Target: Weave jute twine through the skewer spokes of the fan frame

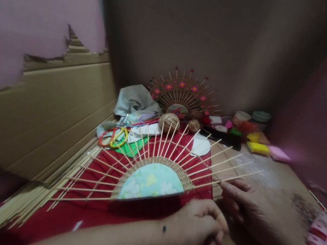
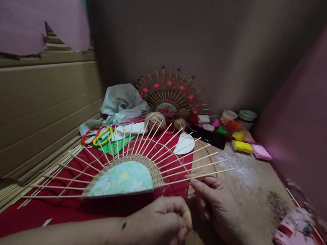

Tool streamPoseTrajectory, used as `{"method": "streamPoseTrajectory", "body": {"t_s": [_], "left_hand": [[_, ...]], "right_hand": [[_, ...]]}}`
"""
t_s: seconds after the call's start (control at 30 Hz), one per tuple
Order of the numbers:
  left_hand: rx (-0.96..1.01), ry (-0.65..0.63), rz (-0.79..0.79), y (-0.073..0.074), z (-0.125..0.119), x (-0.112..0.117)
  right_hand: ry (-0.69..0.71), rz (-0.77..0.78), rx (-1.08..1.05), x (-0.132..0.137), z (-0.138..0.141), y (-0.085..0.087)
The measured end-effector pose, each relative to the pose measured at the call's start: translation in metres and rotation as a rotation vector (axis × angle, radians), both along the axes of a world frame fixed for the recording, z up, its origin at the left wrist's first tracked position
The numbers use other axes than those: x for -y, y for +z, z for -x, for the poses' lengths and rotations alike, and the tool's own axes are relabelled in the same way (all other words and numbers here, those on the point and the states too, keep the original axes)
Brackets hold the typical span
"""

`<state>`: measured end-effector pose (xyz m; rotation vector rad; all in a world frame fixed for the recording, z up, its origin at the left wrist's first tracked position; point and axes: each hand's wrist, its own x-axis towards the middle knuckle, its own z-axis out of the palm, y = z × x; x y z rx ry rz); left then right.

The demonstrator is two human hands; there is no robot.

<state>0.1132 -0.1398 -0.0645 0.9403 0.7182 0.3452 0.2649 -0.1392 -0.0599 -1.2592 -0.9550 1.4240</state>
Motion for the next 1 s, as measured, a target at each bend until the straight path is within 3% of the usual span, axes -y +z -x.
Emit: {"method": "streamPoseTrajectory", "body": {"t_s": [0.57, 1.0], "left_hand": [[0.199, 0.053, 0.192, -0.0033, -0.0032, -0.0016], [0.319, 0.129, 0.096, 0.0028, -0.0021, -0.002]], "right_hand": [[0.022, -0.013, 0.026, 0.0026, -0.0027, 0.0074], [0.048, -0.038, -0.015, 0.0044, -0.0023, 0.0079]]}}
